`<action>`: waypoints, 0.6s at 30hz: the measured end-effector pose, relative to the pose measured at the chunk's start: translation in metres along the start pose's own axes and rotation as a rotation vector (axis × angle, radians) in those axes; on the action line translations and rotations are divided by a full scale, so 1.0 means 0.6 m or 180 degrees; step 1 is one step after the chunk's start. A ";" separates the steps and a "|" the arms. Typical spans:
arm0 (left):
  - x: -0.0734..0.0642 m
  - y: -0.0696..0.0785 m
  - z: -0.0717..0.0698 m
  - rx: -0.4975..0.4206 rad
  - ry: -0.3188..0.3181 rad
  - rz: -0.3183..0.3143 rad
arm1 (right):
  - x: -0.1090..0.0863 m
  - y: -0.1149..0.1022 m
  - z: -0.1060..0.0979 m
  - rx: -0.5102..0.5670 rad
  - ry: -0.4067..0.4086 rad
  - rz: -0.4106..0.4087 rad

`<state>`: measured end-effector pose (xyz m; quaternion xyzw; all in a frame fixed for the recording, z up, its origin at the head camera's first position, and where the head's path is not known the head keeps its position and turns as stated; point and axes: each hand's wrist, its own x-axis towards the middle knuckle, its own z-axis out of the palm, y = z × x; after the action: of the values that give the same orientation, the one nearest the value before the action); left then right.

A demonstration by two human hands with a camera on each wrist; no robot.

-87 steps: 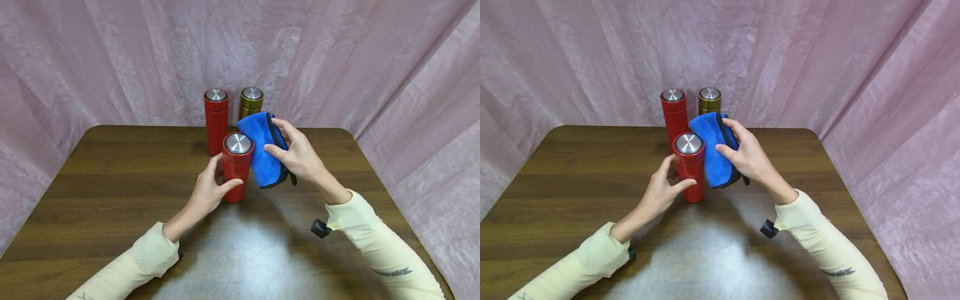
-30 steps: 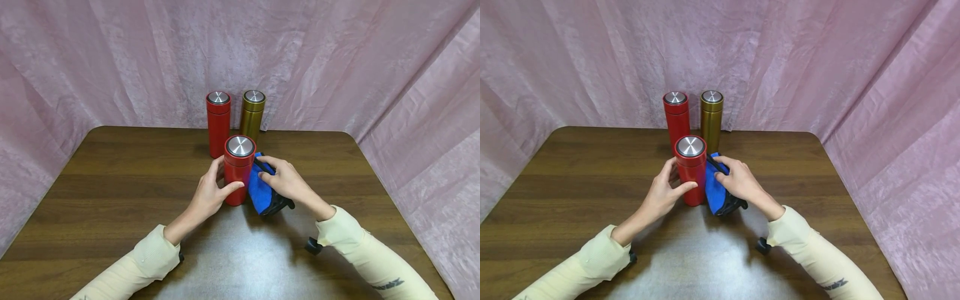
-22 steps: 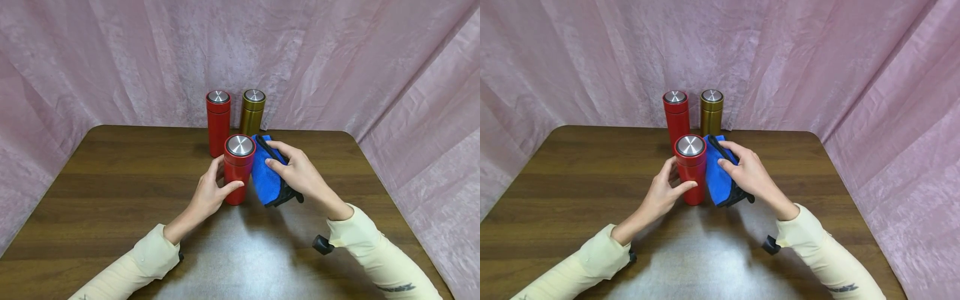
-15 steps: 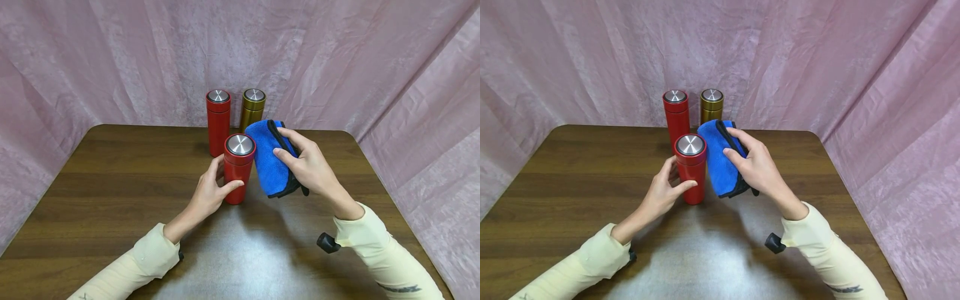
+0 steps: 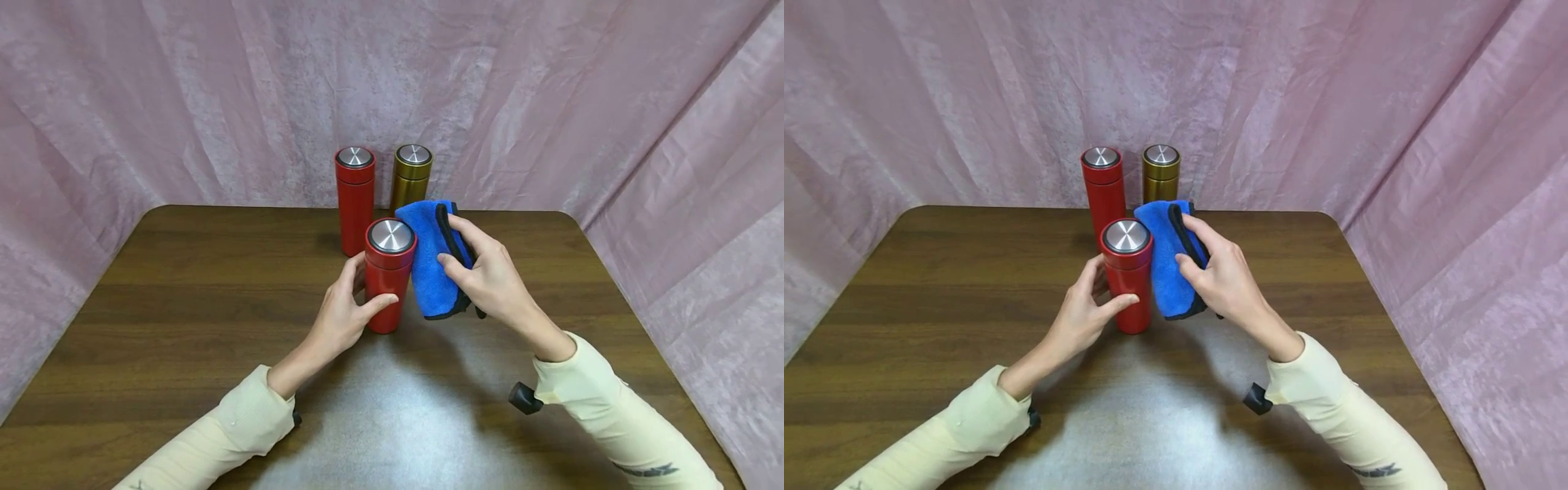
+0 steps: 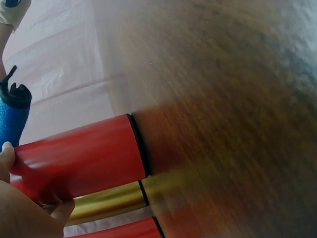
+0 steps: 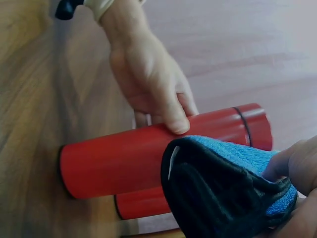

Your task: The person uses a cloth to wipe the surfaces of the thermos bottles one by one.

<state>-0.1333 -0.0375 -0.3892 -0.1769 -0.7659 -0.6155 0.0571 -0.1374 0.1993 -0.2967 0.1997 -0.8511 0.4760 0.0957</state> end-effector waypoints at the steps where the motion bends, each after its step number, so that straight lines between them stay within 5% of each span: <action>1: 0.000 0.000 0.000 0.0001 -0.0002 0.0000 | 0.000 0.003 0.003 -0.0031 -0.0007 -0.0008; 18: -0.001 0.001 -0.001 0.0025 -0.0005 -0.0007 | -0.018 0.065 0.059 -0.0242 -0.0221 0.0118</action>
<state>-0.1328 -0.0378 -0.3889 -0.1763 -0.7686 -0.6124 0.0566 -0.1435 0.1900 -0.3495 0.1965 -0.8750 0.4378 0.0648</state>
